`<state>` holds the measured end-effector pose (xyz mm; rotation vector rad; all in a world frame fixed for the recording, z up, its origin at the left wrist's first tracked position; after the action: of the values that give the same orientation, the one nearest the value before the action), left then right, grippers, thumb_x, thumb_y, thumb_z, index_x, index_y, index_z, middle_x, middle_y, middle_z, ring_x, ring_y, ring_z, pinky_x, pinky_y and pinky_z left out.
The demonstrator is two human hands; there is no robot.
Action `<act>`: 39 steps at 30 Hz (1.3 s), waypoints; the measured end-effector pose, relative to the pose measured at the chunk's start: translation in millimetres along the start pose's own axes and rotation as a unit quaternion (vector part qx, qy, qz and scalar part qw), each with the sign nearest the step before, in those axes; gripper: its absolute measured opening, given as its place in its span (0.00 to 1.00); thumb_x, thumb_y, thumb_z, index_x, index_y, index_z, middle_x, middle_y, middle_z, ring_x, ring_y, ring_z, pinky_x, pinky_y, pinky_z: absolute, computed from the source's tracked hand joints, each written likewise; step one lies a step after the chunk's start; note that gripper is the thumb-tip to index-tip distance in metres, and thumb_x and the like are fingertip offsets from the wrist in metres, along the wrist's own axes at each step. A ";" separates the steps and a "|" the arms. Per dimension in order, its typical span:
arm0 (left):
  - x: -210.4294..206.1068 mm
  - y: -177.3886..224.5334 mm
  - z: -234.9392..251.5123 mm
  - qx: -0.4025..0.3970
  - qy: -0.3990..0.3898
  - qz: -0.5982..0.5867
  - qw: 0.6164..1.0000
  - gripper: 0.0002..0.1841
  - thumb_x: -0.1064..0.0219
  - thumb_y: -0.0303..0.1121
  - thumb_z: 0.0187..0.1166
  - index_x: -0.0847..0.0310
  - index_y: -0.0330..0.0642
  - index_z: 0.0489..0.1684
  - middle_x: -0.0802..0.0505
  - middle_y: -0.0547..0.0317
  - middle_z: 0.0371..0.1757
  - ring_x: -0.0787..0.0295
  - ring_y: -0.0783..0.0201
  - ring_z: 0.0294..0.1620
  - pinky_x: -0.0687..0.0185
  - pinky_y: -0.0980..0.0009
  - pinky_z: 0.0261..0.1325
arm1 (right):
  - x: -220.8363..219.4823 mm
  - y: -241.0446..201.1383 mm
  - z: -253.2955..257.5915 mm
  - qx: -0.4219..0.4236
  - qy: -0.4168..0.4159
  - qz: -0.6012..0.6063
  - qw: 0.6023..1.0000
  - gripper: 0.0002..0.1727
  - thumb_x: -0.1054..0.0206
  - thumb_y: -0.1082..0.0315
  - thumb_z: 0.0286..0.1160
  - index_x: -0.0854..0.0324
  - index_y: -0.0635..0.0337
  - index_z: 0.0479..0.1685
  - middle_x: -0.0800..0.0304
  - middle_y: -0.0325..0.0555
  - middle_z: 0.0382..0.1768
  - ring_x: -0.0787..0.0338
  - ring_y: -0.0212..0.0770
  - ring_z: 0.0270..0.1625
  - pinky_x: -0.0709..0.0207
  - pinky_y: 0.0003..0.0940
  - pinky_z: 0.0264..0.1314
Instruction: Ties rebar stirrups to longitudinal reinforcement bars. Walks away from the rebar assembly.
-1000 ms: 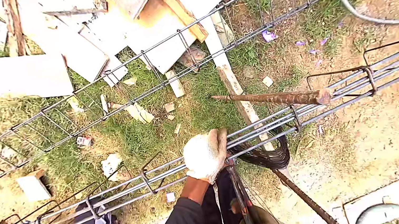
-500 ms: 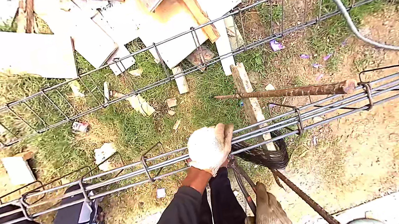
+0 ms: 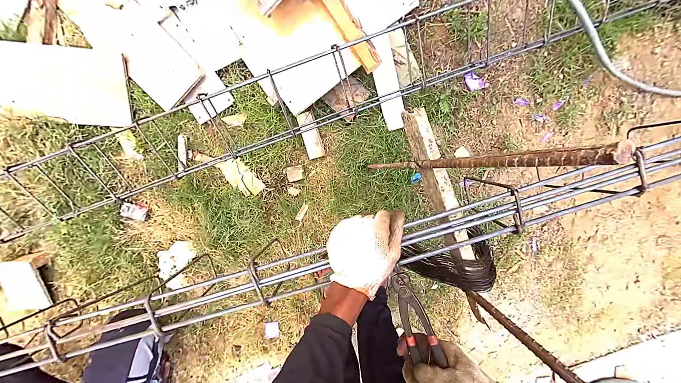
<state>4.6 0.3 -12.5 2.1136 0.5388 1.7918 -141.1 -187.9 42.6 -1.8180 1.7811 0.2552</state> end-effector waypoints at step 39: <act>6.7 1.7 -0.6 0.005 -0.014 -0.017 1.000 0.24 0.46 0.54 0.88 0.14 0.53 0.26 0.14 0.61 0.20 0.13 0.57 0.25 0.21 0.54 0.27 | -11.6 4.5 7.5 0.057 0.287 -0.444 0.847 0.23 0.34 0.51 0.78 0.17 0.56 0.63 0.11 0.39 0.36 0.12 0.36 0.36 0.16 0.41 0.41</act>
<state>5.1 2.1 -5.8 2.1207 0.5721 1.7416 -144.6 -173.9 41.3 -2.5629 1.0183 -0.8121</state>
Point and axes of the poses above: each hand's wrist, its own z-axis towards the middle knuckle, its own x-axis out of the back of the hand, y = z × x, the point moved 1 cm from there along z, towards the middle knuckle
